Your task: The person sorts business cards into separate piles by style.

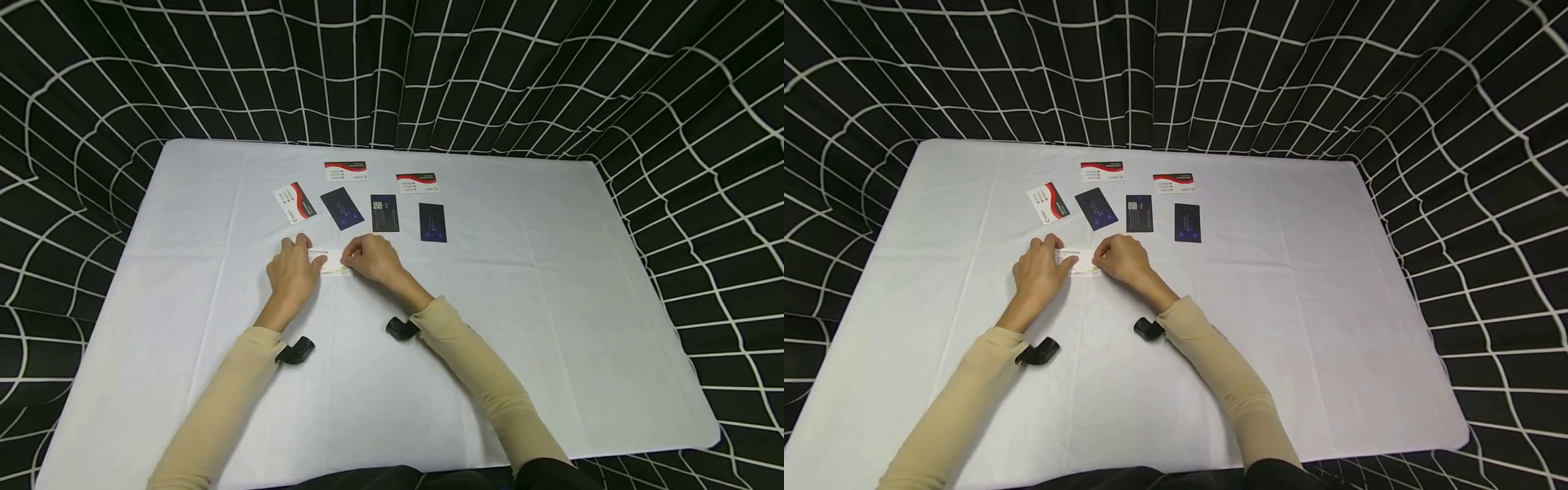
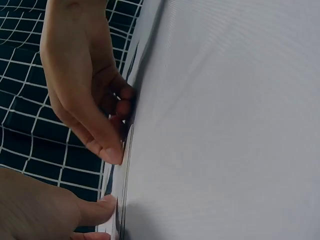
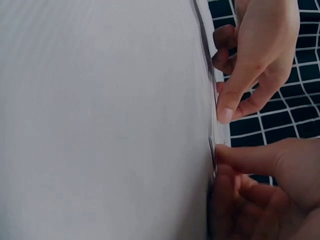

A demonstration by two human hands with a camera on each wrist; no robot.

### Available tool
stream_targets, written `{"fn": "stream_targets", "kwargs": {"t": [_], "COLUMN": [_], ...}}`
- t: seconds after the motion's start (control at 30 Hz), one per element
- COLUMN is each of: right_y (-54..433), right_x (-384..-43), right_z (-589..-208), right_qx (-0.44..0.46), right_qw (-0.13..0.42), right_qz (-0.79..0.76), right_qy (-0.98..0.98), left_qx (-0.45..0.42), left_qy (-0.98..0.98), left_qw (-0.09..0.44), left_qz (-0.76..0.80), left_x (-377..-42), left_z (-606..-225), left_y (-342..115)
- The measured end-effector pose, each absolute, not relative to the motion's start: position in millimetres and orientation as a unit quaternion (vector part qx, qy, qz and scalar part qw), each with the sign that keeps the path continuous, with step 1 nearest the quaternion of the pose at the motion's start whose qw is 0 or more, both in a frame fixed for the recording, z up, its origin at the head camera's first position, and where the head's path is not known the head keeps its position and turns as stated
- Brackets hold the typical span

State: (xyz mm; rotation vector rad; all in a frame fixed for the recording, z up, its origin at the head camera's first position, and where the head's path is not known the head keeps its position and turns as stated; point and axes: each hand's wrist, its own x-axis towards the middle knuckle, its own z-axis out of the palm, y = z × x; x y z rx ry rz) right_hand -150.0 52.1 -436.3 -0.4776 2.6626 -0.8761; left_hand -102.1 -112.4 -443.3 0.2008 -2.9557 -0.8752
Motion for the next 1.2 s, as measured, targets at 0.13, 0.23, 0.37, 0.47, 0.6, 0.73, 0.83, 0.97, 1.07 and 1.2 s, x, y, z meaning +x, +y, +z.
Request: {"fn": "stream_targets", "kwargs": {"t": [0.13,0.23,0.37,0.47,0.6,0.73,0.83,0.97,1.07,1.2], "right_y": [59.2,69.7,88.5,102.4,119.9,137.8,151.5,172.7,188.2,201.1], "right_x": [-149.2,-149.1,-152.6,-157.2,-163.1,-167.9,-174.2,-189.8,-206.7,-227.6], "right_z": [-435.6,-435.5,-434.0,-430.4,-428.7,-430.0,-428.6,-423.4,-419.4,-414.4], "right_qx": [-0.211,-0.227,-0.235,-0.234,-0.228,-0.216,-0.207,-0.201,-0.201,-0.218], "right_qw": [0.145,0.13,0.096,0.072,0.062,0.066,0.066,0.078,0.102,0.136], "right_qz": [-0.307,-0.325,-0.333,-0.325,-0.304,-0.287,-0.278,-0.258,-0.23,-0.198], "right_qy": [0.917,0.909,0.908,0.913,0.923,0.931,0.936,0.942,0.947,0.946], "left_qx": [0.061,0.045,0.002,-0.034,-0.063,-0.087,-0.105,-0.116,-0.122,-0.132], "left_qy": [-0.954,-0.948,-0.935,-0.924,-0.917,-0.918,-0.926,-0.933,-0.932,-0.936], "left_qw": [0.055,0.077,0.092,0.095,0.082,0.047,0.026,0.004,-0.017,-0.028], "left_qz": [-0.29,-0.305,-0.342,-0.37,-0.385,-0.385,-0.362,-0.34,-0.341,-0.324], "left_x": [-103.7,-105.3,-108.0,-109.9,-112.0,-115.8,-120.5,-127.0,-131.0,-135.5], "left_z": [-443.3,-440.7,-438.8,-438.7,-439.5,-441.5,-441.6,-440.6,-440.5,-442.5], "left_y": [-109.8,-102.4,-81.7,-62.8,-36.8,-12.2,4.3,25.0,38.7,53.1]}}
